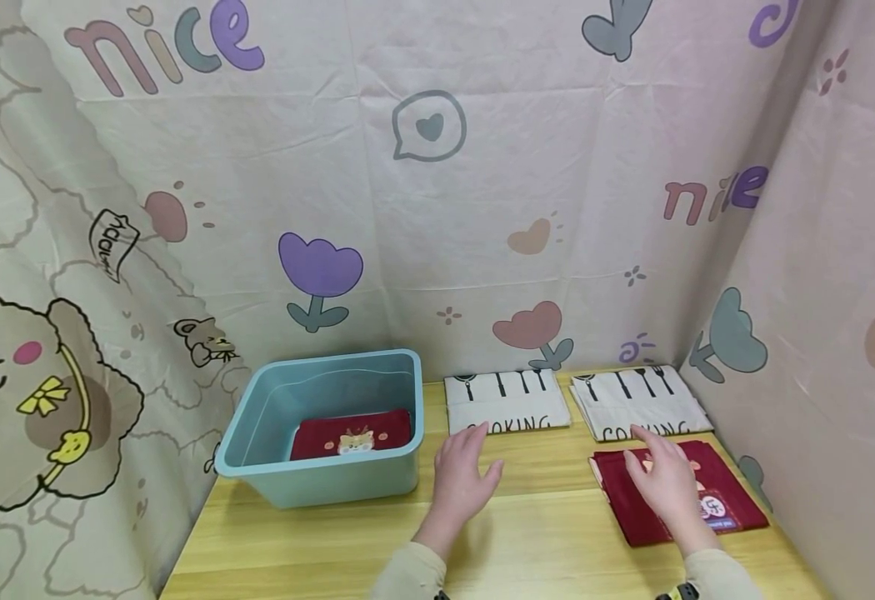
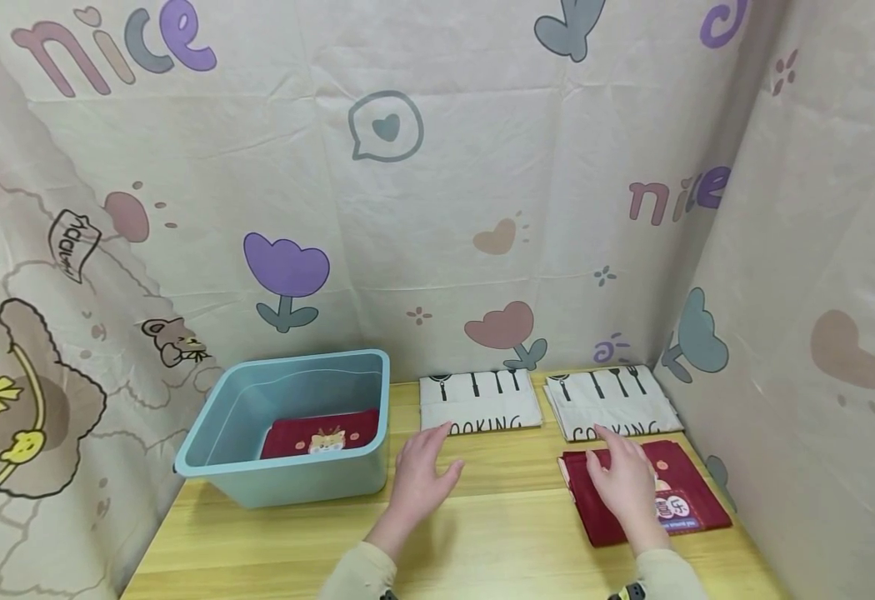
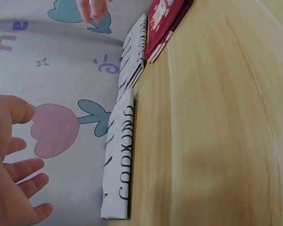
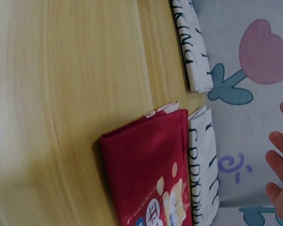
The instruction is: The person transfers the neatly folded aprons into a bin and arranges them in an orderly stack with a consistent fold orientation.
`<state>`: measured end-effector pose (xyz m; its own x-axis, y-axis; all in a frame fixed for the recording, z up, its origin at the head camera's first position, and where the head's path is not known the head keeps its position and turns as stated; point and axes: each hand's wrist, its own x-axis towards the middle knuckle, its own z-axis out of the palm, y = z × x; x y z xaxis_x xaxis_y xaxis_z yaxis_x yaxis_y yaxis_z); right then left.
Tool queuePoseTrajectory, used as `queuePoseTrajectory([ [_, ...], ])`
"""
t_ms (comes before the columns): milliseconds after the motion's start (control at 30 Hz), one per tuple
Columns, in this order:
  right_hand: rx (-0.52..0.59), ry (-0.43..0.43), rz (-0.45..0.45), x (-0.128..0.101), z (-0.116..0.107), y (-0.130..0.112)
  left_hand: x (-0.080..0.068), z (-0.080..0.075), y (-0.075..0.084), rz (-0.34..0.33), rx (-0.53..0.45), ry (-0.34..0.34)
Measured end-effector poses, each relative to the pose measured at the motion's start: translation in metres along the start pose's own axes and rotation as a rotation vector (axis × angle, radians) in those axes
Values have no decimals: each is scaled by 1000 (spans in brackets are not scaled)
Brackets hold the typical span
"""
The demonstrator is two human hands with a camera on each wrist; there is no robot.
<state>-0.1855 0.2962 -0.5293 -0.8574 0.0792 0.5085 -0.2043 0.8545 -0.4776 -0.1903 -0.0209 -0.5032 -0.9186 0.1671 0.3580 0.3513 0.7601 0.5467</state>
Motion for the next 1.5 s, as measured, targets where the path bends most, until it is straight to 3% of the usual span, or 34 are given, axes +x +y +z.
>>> queuePoseTrajectory([
  [333, -54, -103, 119, -7, -6, 16, -8, 18, 2, -89, -91, 3],
  [533, -94, -129, 168, -11, -7, 32, -12, 29, 6, -137, -217, -13],
  [767, -125, -217, 244, -14, -7, 49, -12, 40, 10, -185, -343, -45],
  [1033, -142, -331, 351, -18, -4, 66, -15, 50, 9, -231, -384, -36],
  [1500, -175, -488, 409, -22, 2, 88, -16, 60, 7, -284, -433, -72],
])
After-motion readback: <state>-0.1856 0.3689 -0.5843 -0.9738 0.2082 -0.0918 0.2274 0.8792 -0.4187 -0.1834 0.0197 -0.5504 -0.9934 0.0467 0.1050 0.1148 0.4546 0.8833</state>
